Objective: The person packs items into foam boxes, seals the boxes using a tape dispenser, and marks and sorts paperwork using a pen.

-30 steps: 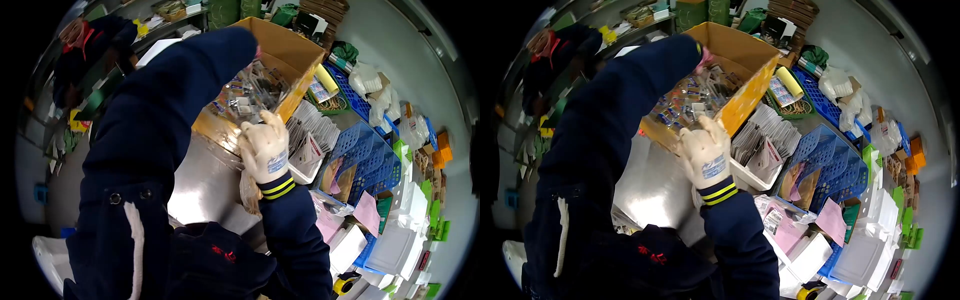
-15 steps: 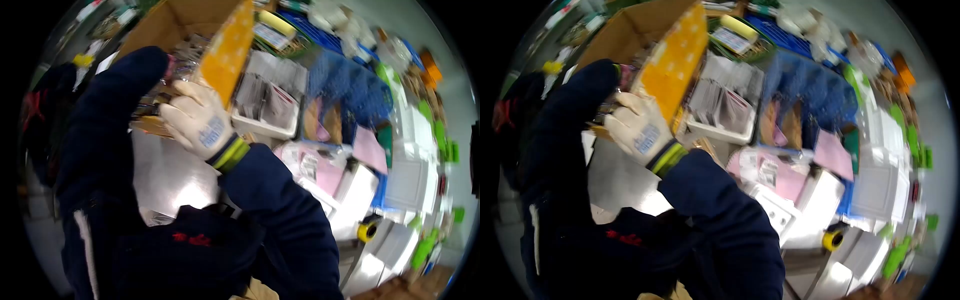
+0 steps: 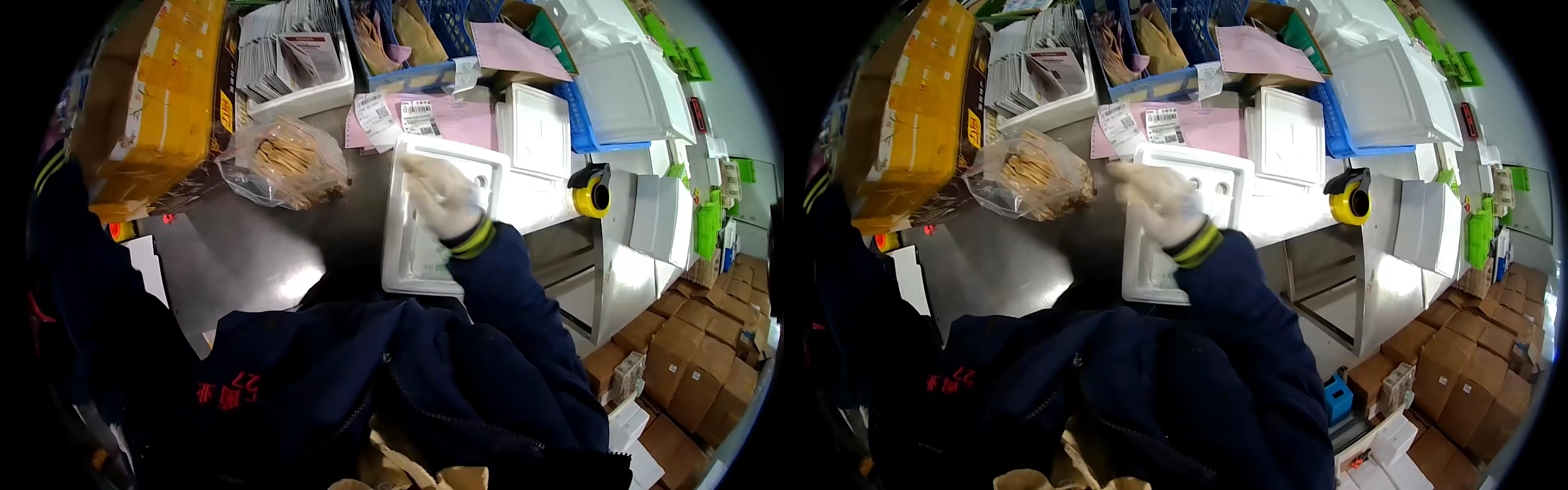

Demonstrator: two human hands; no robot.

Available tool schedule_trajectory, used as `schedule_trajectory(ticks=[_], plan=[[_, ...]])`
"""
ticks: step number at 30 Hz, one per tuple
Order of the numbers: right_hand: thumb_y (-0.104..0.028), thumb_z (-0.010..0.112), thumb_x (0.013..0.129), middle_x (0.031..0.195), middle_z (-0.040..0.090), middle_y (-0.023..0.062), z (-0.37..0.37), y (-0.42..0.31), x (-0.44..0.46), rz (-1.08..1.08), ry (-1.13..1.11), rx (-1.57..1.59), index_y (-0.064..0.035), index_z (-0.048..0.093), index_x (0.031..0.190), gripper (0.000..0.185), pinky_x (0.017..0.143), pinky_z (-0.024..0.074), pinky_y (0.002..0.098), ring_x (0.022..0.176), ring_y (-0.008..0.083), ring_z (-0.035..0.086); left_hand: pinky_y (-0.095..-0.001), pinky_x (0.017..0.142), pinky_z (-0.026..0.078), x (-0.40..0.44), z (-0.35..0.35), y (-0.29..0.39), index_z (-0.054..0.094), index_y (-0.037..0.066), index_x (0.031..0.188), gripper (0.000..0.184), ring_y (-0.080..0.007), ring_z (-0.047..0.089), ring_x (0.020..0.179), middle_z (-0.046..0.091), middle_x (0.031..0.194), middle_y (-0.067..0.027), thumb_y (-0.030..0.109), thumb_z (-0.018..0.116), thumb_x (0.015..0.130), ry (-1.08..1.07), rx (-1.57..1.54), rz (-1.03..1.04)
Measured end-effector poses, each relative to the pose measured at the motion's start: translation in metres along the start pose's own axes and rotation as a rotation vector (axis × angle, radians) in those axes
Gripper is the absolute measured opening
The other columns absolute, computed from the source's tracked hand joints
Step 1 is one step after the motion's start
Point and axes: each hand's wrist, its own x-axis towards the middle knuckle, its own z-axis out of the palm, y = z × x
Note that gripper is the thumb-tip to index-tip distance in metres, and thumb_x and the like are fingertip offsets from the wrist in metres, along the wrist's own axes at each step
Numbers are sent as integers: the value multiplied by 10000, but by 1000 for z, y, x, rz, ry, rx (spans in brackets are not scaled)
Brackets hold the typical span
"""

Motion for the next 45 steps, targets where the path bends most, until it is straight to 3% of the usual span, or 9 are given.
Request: schedule_trajectory(ticks=[3,5,8,9,11,16,22,39,45], plan=[[-64,581,805,1091,563,206,-26,69,-98,450,383,-182,64,463,1206,437,894,436,329,1013,270,558,-339,519,455,-20,-74,122,561,-11,789,293,-244,532,567,566,671,-126,273,575,860,383,-541,164],[-97,608,788,1125,530,229,-28,90,-142,561,430,-146,75,415,1238,519,905,428,349,1043,305,532,-366,715,447,-79,-71,202,541,23,984,307,-255,547,811,557,933,-154,304,495,868,-270,-1249,-276],[-63,580,791,1234,440,249,-23,106,-173,628,401,29,79,362,1272,548,942,403,348,1125,303,478,-313,725,502,-146,-82,372,573,66,1002,159,-218,587,867,582,1030,-129,132,478,893,-745,-2325,68],[-60,582,789,1233,441,248,-25,107,-174,626,400,41,80,364,1270,547,941,404,347,1122,303,481,-288,740,497,-134,-115,404,585,76,959,117,-187,591,857,614,953,-94,105,513,871,-1054,-1467,99],[-56,584,786,1231,443,247,-31,106,-177,626,398,65,81,366,1268,546,941,404,345,1119,302,483,-305,780,472,-170,-109,459,588,47,917,146,-216,597,851,626,913,-86,174,552,855,-1304,-1502,118],[-79,602,778,1211,458,238,-47,116,-183,604,272,135,77,336,1285,594,863,452,344,1033,302,531,-348,883,403,-189,-118,485,502,123,1197,399,-256,472,1073,522,1157,-81,261,536,824,-1010,-643,569],[-256,669,727,1086,520,263,-59,127,-174,561,40,45,88,312,1286,747,805,459,363,937,325,555,-463,1073,130,-230,-148,526,382,179,1318,586,-249,287,1289,353,1377,-53,471,499,824,-1030,-843,464],[-222,614,663,979,545,256,-73,124,-138,487,-56,-158,58,379,1205,655,810,425,438,905,391,533,-384,1009,284,-250,-180,523,528,133,1156,381,-243,399,1171,439,1297,-64,164,560,778,-837,-776,411],[-285,599,727,1031,558,213,-97,143,-116,584,-287,-58,13,454,1193,571,833,432,374,962,346,542,-450,1058,151,-254,-188,523,495,176,1231,429,-258,327,1239,439,1298,-47,354,487,841,-1000,-798,337]])
